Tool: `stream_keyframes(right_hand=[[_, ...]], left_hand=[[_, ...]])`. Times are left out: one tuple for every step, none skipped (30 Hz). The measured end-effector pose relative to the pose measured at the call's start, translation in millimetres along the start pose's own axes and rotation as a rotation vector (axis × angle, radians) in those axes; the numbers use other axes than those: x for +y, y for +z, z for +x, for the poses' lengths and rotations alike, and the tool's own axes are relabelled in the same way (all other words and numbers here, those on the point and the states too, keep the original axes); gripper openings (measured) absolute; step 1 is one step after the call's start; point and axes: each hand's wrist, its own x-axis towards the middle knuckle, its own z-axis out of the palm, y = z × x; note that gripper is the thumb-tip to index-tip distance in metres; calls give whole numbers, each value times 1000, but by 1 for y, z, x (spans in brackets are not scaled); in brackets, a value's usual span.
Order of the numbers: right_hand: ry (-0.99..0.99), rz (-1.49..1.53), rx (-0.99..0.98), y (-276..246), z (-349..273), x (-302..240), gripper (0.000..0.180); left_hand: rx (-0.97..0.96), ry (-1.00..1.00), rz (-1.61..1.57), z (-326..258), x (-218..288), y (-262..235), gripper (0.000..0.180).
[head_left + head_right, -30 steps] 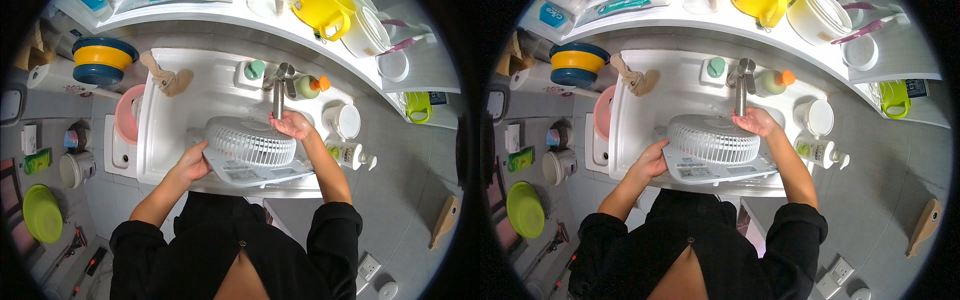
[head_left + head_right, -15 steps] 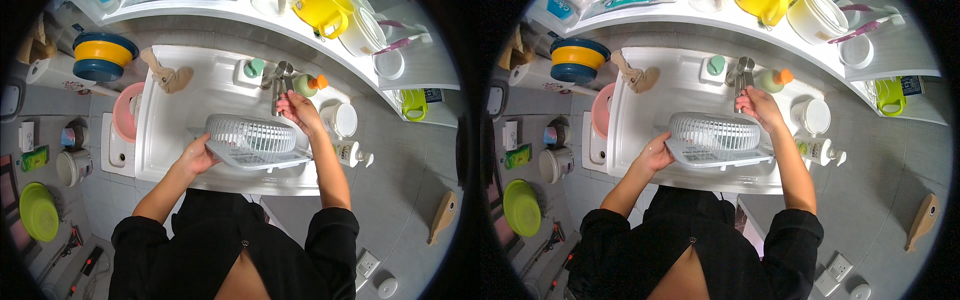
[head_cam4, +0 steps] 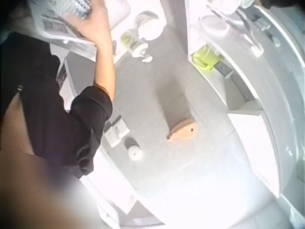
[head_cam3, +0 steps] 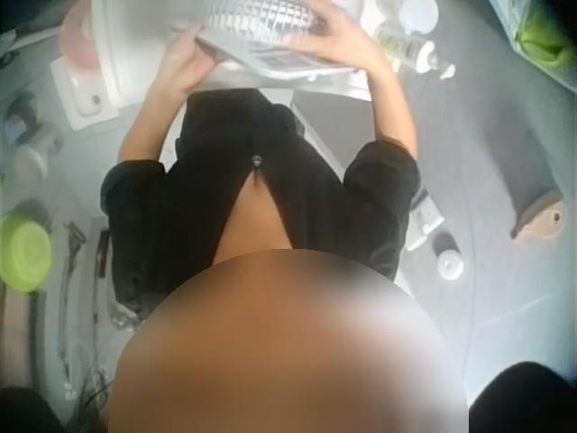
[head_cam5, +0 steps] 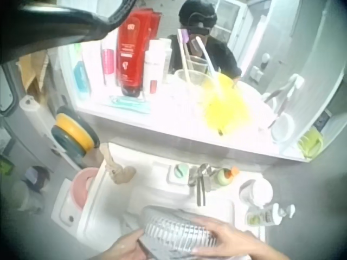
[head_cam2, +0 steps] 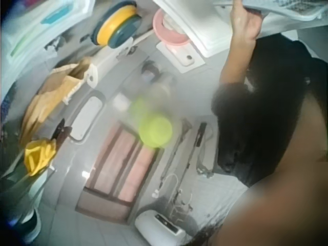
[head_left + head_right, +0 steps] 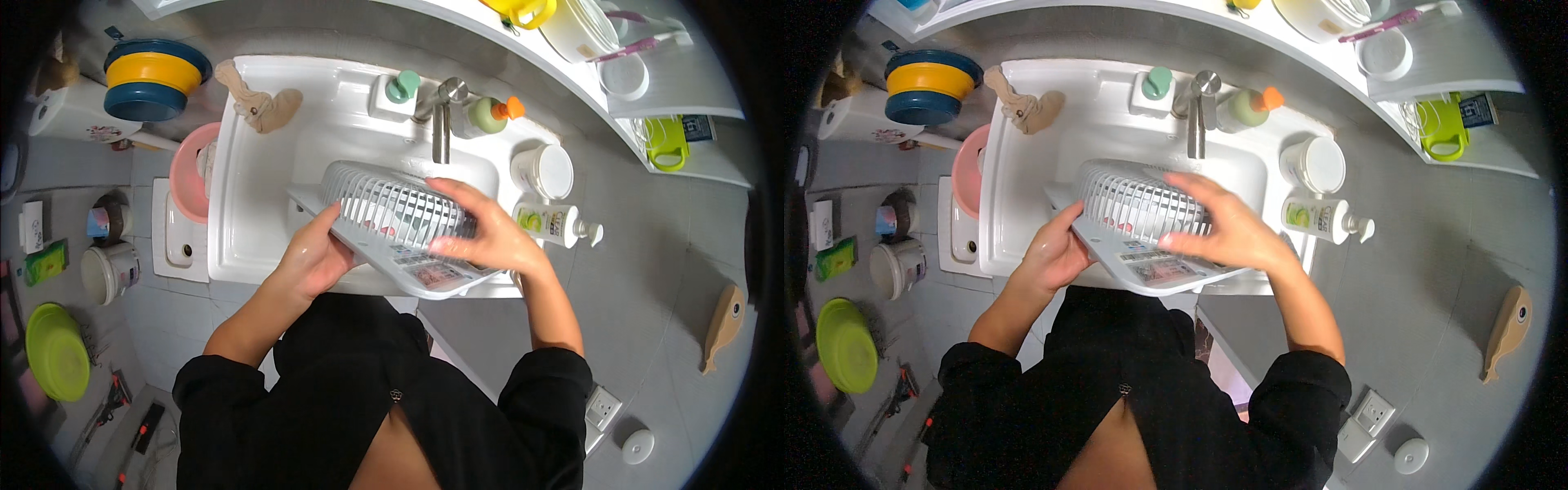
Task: The person cleans a white electric fan in a sink. They rinse the fan under running water, scrub the front and back grilles with a brush, and wipe the surfaces with a cloth. The person handles the fan carefully, turning it to access different areas, and rinses the cleaning tools during the process.
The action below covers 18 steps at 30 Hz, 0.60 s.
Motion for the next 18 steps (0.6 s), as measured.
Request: stream_keyframes(right_hand=[[-34,-95,4,4,-5,-8,55],[-26,-140,-1,5,-8,-13,54],[-24,-182,-9,5,-9,-16,53],[-23,-224,-18,6,-11,-18,53],[-17,-175,0,7,-13,-18,51],[-13,-128,19,8,-15,-19,49],[-10,-80,37,10,-17,-20,47],[1,-103,57,10,-19,-25,38],[37,-71,74,11,-20,-24,37],[73,-38,90,11,-20,-22,35],[108,-5,105,11,-21,-22,35],[154,-20,98,11,-22,-28,32],[107,-47,70,11,-23,-29,32],[60,-74,41,10,-24,-30,32],[15,-102,11,9,-26,-31,33],[-39,-148,17,9,-27,-33,34],[-95,-194,23,9,-29,-34,36],[-151,-239,27,10,-31,-35,38]], left_hand=[[-13,13,12,-2,-2,2,39],[-22,16,22,-6,-4,5,39],[-27,24,32,-12,-4,9,39],[-31,34,42,-16,-6,11,39],[-42,29,32,-19,-8,9,39],[-53,24,22,-22,-8,8,39],[-64,21,12,-24,-9,7,40],[-71,24,10,-26,-10,8,40],[-79,29,7,-28,-11,8,40],[-86,34,4,-30,-12,8,40],[-99,23,6,-32,-13,7,40],[-114,15,8,-33,-13,7,40],[-128,7,10,-33,-13,6,40],[-125,16,10,-35,-13,6,40],[-122,23,9,-38,-13,6,40],[-119,31,8,-40,-13,7,40],[-125,29,18,-42,-12,7,40],[-130,29,27,-43,-10,8,39]])
